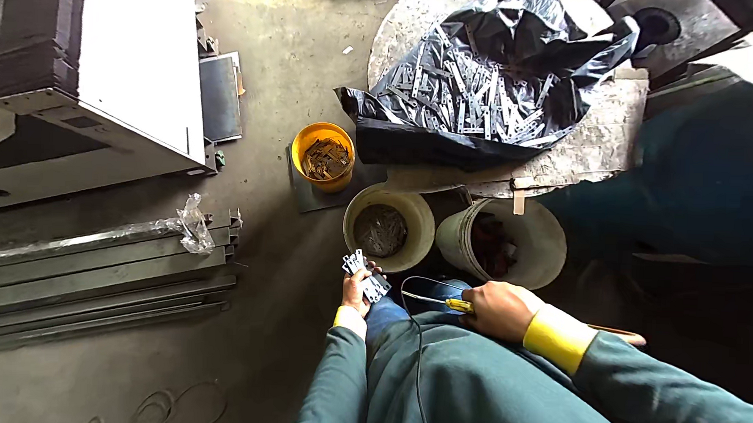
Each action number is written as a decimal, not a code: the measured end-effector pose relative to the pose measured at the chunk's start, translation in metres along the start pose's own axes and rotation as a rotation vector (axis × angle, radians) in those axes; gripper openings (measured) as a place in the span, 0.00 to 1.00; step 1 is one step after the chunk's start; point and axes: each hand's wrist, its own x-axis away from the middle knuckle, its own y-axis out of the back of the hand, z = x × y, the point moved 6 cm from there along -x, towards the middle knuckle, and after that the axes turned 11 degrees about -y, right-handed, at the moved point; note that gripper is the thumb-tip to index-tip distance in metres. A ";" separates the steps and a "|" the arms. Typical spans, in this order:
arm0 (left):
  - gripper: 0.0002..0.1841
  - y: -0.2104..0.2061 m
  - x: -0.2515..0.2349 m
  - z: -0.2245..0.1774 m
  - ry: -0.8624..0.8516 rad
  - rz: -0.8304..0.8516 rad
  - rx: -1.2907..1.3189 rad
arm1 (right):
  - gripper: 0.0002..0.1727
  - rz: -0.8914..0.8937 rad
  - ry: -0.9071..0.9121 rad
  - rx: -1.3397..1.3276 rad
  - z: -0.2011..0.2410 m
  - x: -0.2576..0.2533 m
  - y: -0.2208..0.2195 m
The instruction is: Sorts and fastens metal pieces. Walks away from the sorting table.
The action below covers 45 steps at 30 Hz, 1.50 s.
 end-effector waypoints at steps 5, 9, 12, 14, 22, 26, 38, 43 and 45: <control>0.14 -0.024 -0.002 -0.010 -0.065 -0.027 0.093 | 0.30 -0.012 0.086 -0.047 -0.005 -0.003 0.005; 0.12 -0.053 0.003 -0.029 -0.143 -0.099 0.084 | 0.29 -0.061 0.125 -0.074 -0.030 -0.016 0.007; 0.10 -0.077 0.007 -0.036 -0.197 -0.165 0.094 | 0.30 -0.093 0.206 -0.129 -0.052 -0.031 0.003; 0.10 -0.094 0.010 -0.034 -0.229 -0.239 0.074 | 0.30 -0.119 0.238 -0.165 -0.069 -0.041 -0.001; 0.33 -0.132 0.004 -0.025 -0.400 -0.138 -1.210 | 0.30 -0.111 0.268 -0.150 -0.126 -0.042 -0.008; 0.34 -0.147 0.017 -0.006 -0.264 0.091 -1.634 | 0.29 -0.050 0.254 -0.067 -0.141 -0.014 0.032; 0.34 -0.090 0.046 0.080 -0.144 0.297 -1.422 | 0.30 0.147 0.207 0.337 -0.104 -0.051 0.112; 0.32 -0.072 0.049 0.075 -0.150 0.296 -1.390 | 0.29 0.199 0.166 0.365 -0.075 -0.059 0.125; 0.30 -0.071 0.053 0.076 -0.119 0.307 -1.453 | 0.30 0.186 0.174 0.445 -0.064 -0.059 0.121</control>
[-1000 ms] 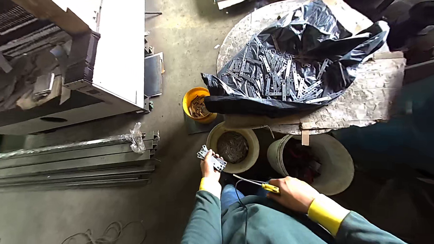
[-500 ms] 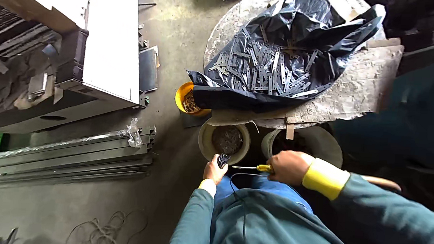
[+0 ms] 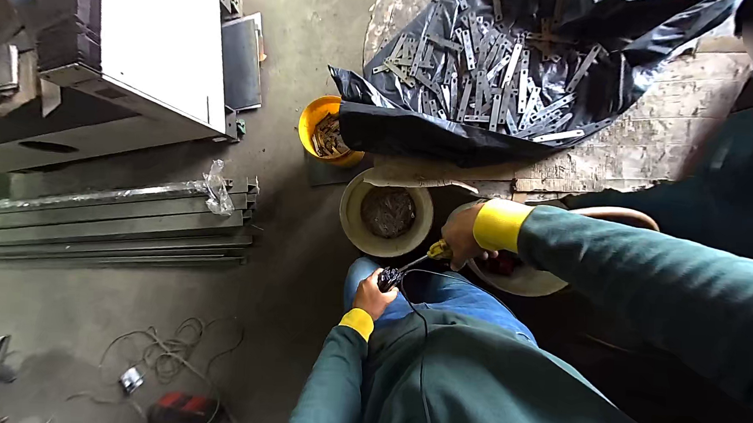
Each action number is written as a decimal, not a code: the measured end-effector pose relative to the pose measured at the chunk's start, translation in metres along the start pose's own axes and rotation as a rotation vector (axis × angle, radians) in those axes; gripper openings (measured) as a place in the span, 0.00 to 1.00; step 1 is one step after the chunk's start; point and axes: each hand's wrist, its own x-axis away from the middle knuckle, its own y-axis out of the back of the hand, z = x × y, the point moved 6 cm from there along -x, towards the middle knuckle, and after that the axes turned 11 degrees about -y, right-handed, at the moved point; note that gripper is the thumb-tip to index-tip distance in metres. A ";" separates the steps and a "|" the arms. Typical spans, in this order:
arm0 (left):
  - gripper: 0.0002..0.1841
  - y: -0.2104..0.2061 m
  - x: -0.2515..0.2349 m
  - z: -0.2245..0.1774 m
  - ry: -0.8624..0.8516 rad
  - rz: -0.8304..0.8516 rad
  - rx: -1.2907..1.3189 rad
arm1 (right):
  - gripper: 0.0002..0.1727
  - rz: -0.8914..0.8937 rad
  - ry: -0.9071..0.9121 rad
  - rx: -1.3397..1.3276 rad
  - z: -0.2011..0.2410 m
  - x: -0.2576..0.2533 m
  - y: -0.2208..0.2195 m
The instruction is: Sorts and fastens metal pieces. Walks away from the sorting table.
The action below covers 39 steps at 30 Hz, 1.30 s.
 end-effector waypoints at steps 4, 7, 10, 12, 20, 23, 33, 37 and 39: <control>0.30 0.002 0.000 -0.004 0.037 0.094 -0.123 | 0.29 -0.034 0.021 0.105 0.015 -0.002 0.005; 0.29 -0.002 -0.003 -0.006 0.039 0.164 -0.186 | 0.28 -0.042 0.013 0.126 0.026 -0.008 0.000; 0.29 -0.007 -0.008 -0.008 0.055 0.235 -0.256 | 0.26 -0.069 0.039 0.184 0.034 -0.006 0.002; 0.28 -0.011 -0.009 -0.006 0.075 0.253 -0.265 | 0.24 -0.088 0.029 0.200 0.037 -0.006 0.000; 0.31 -0.013 -0.015 0.005 0.134 0.132 -0.144 | 0.21 -0.141 -0.056 0.148 0.035 -0.012 -0.003; 0.31 -0.017 -0.018 0.005 0.204 0.177 -0.212 | 0.19 -0.147 -0.079 0.142 0.036 -0.011 -0.003; 0.29 -0.022 -0.016 -0.013 0.233 0.269 -0.427 | 0.14 -0.119 -0.069 0.078 0.064 -0.027 -0.021; 0.28 -0.025 -0.014 -0.014 0.201 0.299 -0.488 | 0.15 -0.123 -0.056 0.112 0.068 -0.046 -0.023; 0.27 -0.026 -0.014 -0.014 0.191 0.312 -0.502 | 0.16 -0.129 -0.056 0.116 0.065 -0.052 -0.022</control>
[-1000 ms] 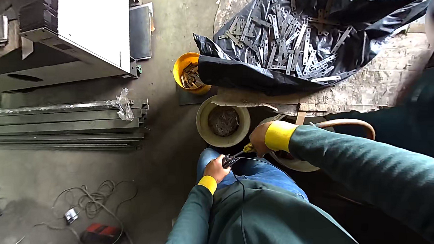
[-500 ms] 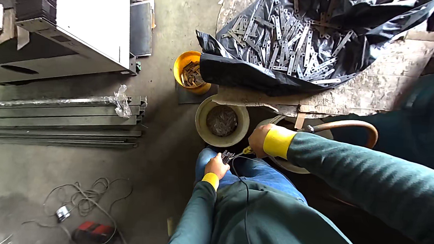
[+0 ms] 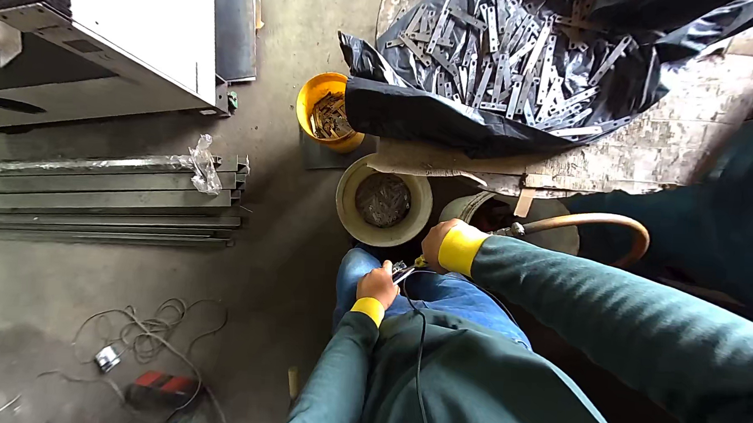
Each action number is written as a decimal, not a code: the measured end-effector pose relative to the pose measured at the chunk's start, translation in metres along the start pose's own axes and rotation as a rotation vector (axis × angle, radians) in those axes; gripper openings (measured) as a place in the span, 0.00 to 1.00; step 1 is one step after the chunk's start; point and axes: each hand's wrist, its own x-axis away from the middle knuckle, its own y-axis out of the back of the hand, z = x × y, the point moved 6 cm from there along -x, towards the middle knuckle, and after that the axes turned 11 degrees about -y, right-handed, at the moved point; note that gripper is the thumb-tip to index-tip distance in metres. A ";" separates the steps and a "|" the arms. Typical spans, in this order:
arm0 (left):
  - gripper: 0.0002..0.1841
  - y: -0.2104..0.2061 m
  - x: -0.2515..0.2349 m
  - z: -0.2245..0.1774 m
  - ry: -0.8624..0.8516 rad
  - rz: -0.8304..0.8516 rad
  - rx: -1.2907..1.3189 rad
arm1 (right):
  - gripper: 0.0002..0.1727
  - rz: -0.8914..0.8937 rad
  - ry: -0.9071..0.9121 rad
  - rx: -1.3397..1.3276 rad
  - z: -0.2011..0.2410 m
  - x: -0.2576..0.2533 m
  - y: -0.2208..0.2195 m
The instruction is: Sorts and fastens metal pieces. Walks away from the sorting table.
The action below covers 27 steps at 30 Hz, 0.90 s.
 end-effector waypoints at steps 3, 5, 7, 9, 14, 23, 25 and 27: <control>0.27 0.000 0.001 0.000 -0.009 0.009 -0.013 | 0.17 0.000 0.015 0.018 -0.006 -0.009 -0.002; 0.27 0.000 0.001 0.000 -0.010 0.013 -0.020 | 0.18 0.006 0.017 0.043 -0.011 -0.015 -0.005; 0.27 0.001 0.001 0.000 -0.017 0.019 -0.024 | 0.19 0.027 0.013 0.051 -0.015 -0.019 -0.009; 0.27 0.000 0.000 -0.001 -0.032 0.028 -0.026 | 0.20 0.070 0.015 0.045 -0.018 -0.018 -0.012; 0.25 -0.003 -0.003 0.003 -0.068 0.028 -0.020 | 0.22 0.105 0.011 -0.007 -0.021 -0.029 -0.027; 0.28 0.001 -0.002 0.007 -0.045 0.001 0.042 | 0.23 0.118 -0.022 -0.174 -0.036 -0.030 -0.047; 0.29 0.002 -0.001 0.006 -0.036 0.012 0.034 | 0.25 0.130 -0.001 -0.186 -0.041 -0.032 -0.052; 0.29 0.003 -0.001 0.005 -0.038 0.007 0.046 | 0.28 0.158 0.029 -0.181 -0.048 -0.032 -0.054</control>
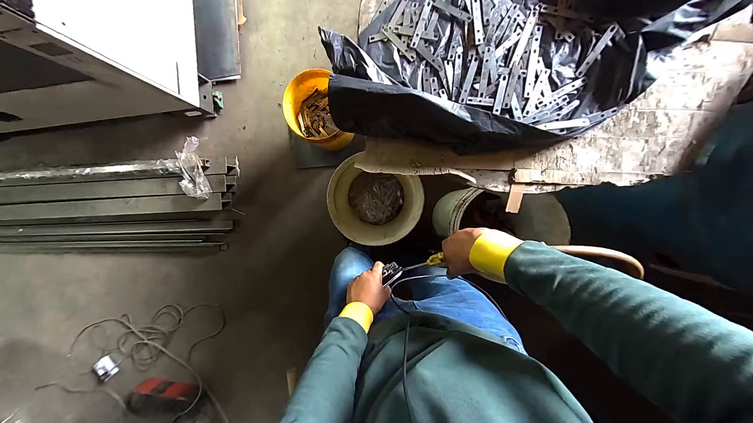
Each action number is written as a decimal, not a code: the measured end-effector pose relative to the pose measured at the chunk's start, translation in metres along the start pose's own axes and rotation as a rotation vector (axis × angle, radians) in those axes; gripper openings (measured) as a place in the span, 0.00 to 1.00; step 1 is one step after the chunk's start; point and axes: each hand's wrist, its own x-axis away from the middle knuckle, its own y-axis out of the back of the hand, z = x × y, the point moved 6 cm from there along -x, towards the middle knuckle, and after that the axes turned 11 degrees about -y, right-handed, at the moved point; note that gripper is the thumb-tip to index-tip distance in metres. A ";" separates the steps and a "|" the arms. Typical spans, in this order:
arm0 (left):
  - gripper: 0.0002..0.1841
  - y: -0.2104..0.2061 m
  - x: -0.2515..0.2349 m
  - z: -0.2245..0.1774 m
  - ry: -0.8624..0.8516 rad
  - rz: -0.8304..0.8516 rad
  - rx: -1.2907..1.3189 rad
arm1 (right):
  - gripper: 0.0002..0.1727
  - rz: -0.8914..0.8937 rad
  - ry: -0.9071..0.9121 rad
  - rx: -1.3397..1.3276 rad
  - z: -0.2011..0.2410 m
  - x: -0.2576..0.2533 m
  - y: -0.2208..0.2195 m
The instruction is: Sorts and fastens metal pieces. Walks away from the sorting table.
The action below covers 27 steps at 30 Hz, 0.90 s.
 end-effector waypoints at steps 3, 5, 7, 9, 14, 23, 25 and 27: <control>0.30 0.000 0.000 -0.002 -0.028 -0.005 0.010 | 0.32 0.032 0.008 -0.007 -0.012 -0.002 0.004; 0.30 -0.002 0.000 -0.004 -0.051 0.004 -0.006 | 0.32 0.026 -0.003 -0.039 -0.022 -0.007 0.007; 0.30 -0.002 -0.001 -0.006 -0.059 0.011 -0.022 | 0.33 0.033 -0.013 -0.055 -0.028 -0.008 0.010; 0.29 -0.002 -0.002 -0.006 -0.059 0.016 -0.028 | 0.32 0.064 -0.019 -0.061 -0.030 -0.003 0.010; 0.31 -0.004 -0.008 -0.002 -0.024 0.035 0.010 | 0.30 0.095 -0.006 -0.083 -0.029 -0.005 0.004; 0.40 0.016 -0.060 0.054 0.076 -0.127 0.732 | 0.35 0.047 0.053 -0.254 -0.046 -0.018 -0.012; 0.38 0.015 -0.073 0.065 0.131 -0.171 0.828 | 0.34 0.004 0.075 -0.323 -0.051 -0.019 -0.016; 0.35 0.011 -0.086 0.076 0.237 -0.274 0.965 | 0.33 -0.055 0.106 -0.395 -0.054 -0.028 -0.025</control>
